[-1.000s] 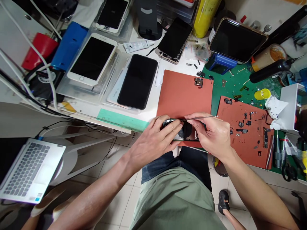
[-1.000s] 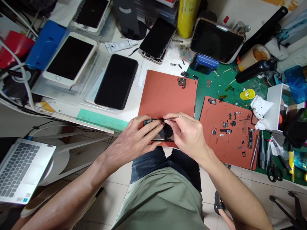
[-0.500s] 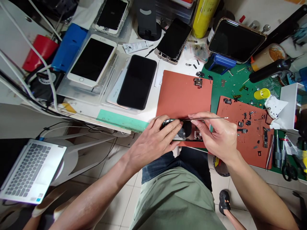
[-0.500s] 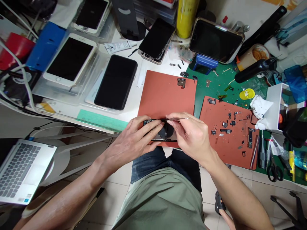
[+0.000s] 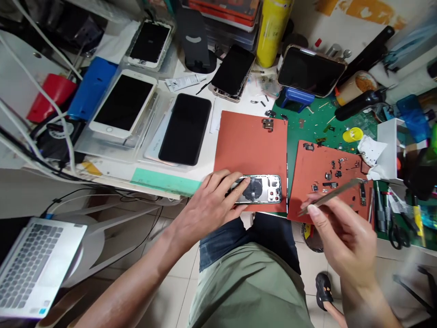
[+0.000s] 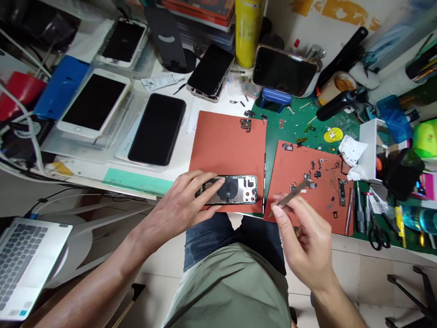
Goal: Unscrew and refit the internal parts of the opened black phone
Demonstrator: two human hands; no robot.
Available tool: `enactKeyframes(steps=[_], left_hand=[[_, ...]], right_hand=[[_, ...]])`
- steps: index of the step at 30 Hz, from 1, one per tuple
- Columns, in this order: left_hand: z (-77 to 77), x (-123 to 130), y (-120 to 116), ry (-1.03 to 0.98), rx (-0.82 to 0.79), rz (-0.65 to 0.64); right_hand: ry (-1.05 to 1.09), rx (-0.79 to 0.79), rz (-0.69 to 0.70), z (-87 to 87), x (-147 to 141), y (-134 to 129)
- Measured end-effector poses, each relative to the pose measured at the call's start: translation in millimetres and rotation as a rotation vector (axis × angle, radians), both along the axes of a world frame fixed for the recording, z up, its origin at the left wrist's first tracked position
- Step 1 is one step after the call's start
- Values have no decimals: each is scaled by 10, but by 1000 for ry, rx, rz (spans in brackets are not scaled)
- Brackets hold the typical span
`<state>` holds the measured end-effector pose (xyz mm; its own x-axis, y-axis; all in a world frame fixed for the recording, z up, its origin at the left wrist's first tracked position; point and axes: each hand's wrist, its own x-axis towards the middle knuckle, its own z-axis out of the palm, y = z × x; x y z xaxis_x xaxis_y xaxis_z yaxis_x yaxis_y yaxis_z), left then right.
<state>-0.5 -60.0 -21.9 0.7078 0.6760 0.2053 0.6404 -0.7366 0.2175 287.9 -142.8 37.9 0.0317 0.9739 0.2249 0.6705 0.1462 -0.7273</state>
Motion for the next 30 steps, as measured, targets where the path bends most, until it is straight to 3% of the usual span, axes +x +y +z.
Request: enactKeyframes(steps=[3,6,12,21,25,30], left_hand=[[-23,-25,20,-31,2,-19],[-66,-48,46,-77,11,-35],[-137,-72,94,-108,61,-74],[-237,-105,211,-144,103,-108],[-346,-161,288,-164,74,-143],[-439,-198,315,-244,1,-148]], right_hand=[[-110,-133,-89,-58,-1,-91],[-319,-124,-168,-178,-23,-16],[-554,-236,-271,-358,-171,465],[-576,-326,-344,-300,-339,1125],[-553,-280,-371,-211,-284,908],[-503,-191,-524,-171,175,90]])
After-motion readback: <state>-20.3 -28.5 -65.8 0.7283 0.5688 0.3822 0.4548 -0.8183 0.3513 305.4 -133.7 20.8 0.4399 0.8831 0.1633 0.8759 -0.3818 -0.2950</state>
